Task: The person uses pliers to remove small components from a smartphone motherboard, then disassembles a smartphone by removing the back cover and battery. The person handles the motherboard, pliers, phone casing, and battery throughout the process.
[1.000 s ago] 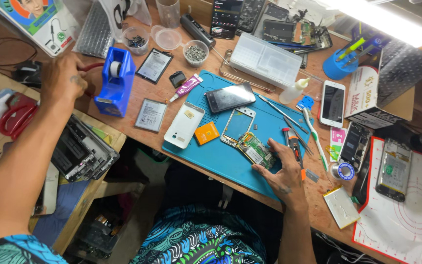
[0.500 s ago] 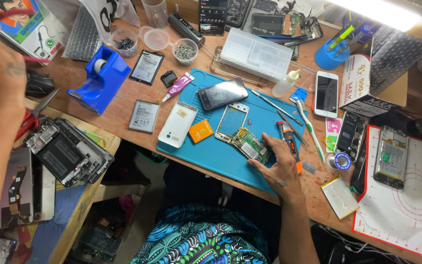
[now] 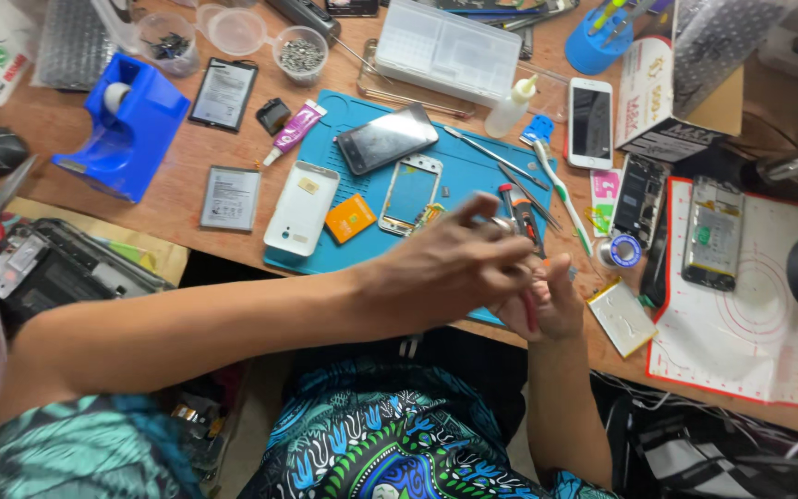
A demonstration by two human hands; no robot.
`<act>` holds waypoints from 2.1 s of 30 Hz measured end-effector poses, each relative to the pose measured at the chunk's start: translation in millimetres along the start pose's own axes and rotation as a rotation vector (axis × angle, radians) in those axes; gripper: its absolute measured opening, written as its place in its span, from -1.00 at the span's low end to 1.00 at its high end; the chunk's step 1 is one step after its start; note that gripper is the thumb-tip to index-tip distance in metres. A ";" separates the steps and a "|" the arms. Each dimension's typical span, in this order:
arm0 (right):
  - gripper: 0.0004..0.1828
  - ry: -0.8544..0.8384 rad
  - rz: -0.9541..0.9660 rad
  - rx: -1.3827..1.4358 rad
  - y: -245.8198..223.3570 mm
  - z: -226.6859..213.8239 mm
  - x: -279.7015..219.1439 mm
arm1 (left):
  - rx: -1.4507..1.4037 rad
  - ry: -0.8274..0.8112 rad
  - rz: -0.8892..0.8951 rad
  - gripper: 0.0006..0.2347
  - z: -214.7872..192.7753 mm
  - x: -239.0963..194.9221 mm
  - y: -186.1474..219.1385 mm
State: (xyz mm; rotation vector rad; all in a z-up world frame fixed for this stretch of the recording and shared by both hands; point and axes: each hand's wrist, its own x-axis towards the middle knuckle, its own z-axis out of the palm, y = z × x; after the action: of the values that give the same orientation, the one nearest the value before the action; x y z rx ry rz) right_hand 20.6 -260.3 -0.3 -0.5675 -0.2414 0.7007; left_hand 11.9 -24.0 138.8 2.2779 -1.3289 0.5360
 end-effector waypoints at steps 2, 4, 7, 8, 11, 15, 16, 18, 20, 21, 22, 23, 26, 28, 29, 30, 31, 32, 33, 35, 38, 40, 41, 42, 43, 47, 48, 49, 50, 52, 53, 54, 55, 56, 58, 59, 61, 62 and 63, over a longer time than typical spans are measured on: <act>-0.15 0.055 -0.021 0.091 -1.4 -13.2 -13.5 | -0.112 0.033 0.085 -0.85 24.5 23.1 1.5; -0.24 0.110 -0.083 0.076 -3.6 -21.7 -23.2 | -0.211 0.051 0.120 -0.84 35.8 33.0 3.0; -0.17 -0.030 -0.035 0.009 -9.8 -22.3 -25.1 | -0.304 0.133 0.080 -0.79 36.3 36.1 0.7; -0.14 -0.077 -0.017 -0.013 -12.4 -19.1 -24.6 | -0.314 0.214 0.055 -0.75 30.9 29.4 -4.9; -0.04 -0.147 0.014 -0.093 -19.1 -2.6 -23.8 | -0.328 0.341 -0.148 -0.81 12.5 9.1 -36.0; -0.02 -0.076 0.000 -0.145 -23.1 14.5 -18.1 | -0.162 0.029 -0.650 -0.96 7.9 -27.6 -58.8; -0.04 -0.066 -0.003 -0.130 -23.1 16.7 -15.5 | -0.167 0.000 -0.656 -0.93 14.3 -34.4 -58.6; -0.14 -0.050 -0.026 -0.182 -22.1 20.6 -7.9 | -0.170 -0.053 -0.666 -0.88 28.2 -47.2 -54.2; -0.23 0.020 -0.025 -0.350 -21.6 26.5 -5.0 | -0.206 -0.040 -0.702 -0.86 42.9 -57.4 -49.2; -0.28 0.081 -0.013 -0.494 -22.2 30.9 -4.5 | -0.225 -0.034 -0.718 -0.85 49.7 -60.7 -47.3; -0.32 0.142 0.000 -0.637 -23.0 36.3 -3.7 | -0.237 -0.020 -0.742 -0.87 55.4 -63.2 -46.2; -0.34 0.200 -0.004 -0.847 -24.7 42.7 -3.0 | -0.249 -0.002 -0.766 -0.88 60.3 -64.8 -45.5; -0.36 0.334 -0.043 -1.366 -27.8 63.7 1.7 | -0.266 0.065 -0.765 -0.92 69.6 -68.4 -43.8; -0.35 0.365 -0.113 -1.562 -28.2 73.8 10.2 | -0.250 0.099 -0.734 -0.92 73.5 -70.2 -42.0; -0.41 0.421 -0.100 -1.610 -26.1 77.4 15.7 | -0.232 0.108 -0.716 -0.92 75.3 -70.8 -41.0; -0.46 0.478 -0.086 -1.657 -23.0 80.1 21.1 | -0.214 0.117 -0.699 -0.91 76.8 -71.3 -40.8; -0.51 0.533 -0.069 -1.704 -19.9 82.0 25.4 | -0.195 0.109 -0.674 -0.93 77.9 -72.5 -40.9; -0.51 0.540 -0.073 -1.714 -17.1 83.2 28.5 | -0.176 0.101 -0.648 -0.95 78.8 -73.7 -41.5; -0.51 0.544 -0.077 -1.725 -14.5 83.6 31.3 | -0.156 0.093 -0.625 -0.96 79.5 -75.0 -42.0; -0.46 0.559 -0.067 -1.763 -10.0 82.5 35.9 | -0.085 0.111 -0.570 -0.95 81.9 -75.9 -42.9; -0.33 0.547 -0.069 -1.875 -7.5 76.5 43.4 | -0.022 0.108 -0.531 -0.93 83.8 -76.6 -45.3; -0.28 0.473 -0.113 -1.989 -6.1 71.0 46.4 | -0.001 0.098 -0.524 -0.92 85.6 -77.8 -44.5; -0.29 0.489 -0.069 -1.966 -6.4 68.4 47.4 | 0.010 0.097 -0.521 -0.93 86.3 -77.4 -45.0; -0.31 0.505 -0.025 -1.943 -6.6 66.2 48.3 | 0.021 0.096 -0.517 -0.92 86.5 -77.0 -45.3; -0.33 0.518 0.020 -1.919 -6.5 64.5 48.3 | 0.029 0.103 -0.515 -0.93 86.3 -76.8 -44.8; -0.34 0.505 -0.085 -1.912 -8.0 60.6 48.4 | -0.021 0.151 -0.548 -0.95 79.5 -75.7 -42.2; -0.36 0.512 -0.091 -1.881 -9.6 60.0 47.1 | -0.057 0.167 -0.566 -0.95 77.2 -75.8 -41.1; -0.37 0.521 -0.100 -1.850 -11.9 59.4 46.2 | -0.094 0.233 -0.590 -0.89 75.0 -75.9 -39.7; -0.37 0.524 -0.105 -1.791 -15.3 58.9 44.3 | -0.132 0.299 -0.613 -0.82 73.0 -76.4 -37.5; -0.37 0.530 -0.112 -1.667 -22.0 58.5 38.7 | -0.266 0.411 -0.720 -0.66 71.1 -77.9 -32.9; -0.38 0.478 -0.193 -1.642 -24.3 58.3 36.9 | -0.362 0.455 -0.803 -0.57 70.8 -79.2 -30.6; -0.37 0.426 -0.274 -1.615 -26.4 58.3 35.5 | -0.458 0.498 -0.886 -0.47 71.0 -80.0 -29.5; -0.37 0.374 -0.355 -1.586 -27.4 58.6 35.2 | -0.670 0.484 -0.882 -0.39 71.2 -79.9 -31.0; -0.36 0.358 -0.359 -1.568 -27.1 59.4 34.9 | -0.882 0.464 -0.873 -0.31 71.6 -79.7 -33.0; -0.33 0.320 -0.366 -1.533 -26.5 61.8 34.5 | -1.176 0.456 -0.805 -0.22 73.6 -79.0 -33.7; -0.34 0.298 -0.375 -1.526 -26.4 63.1 34.7 | -1.257 0.470 -0.750 -0.21 75.6 -78.0 -31.7; -0.35 0.255 -0.392 -1.514 -25.4 65.8 34.0 | -1.369 0.476 -0.709 -0.23 77.0 -78.4 -29.7; -0.36 0.251 -0.371 -1.485 -26.1 66.6 33.3 | -1.400 0.468 -0.723 -0.26 77.2 -79.0 -29.1; -0.36 0.247 -0.348 -1.455 -27.6 67.3 31.3 | -1.433 0.459 -0.739 -0.29 77.4 -79.5 -27.8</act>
State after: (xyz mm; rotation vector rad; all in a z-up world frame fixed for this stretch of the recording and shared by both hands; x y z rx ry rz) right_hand 32.4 -229.0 71.5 -1.9238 -0.5970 -0.0078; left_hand 7.8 1.5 27.4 1.1186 -0.2743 -0.1723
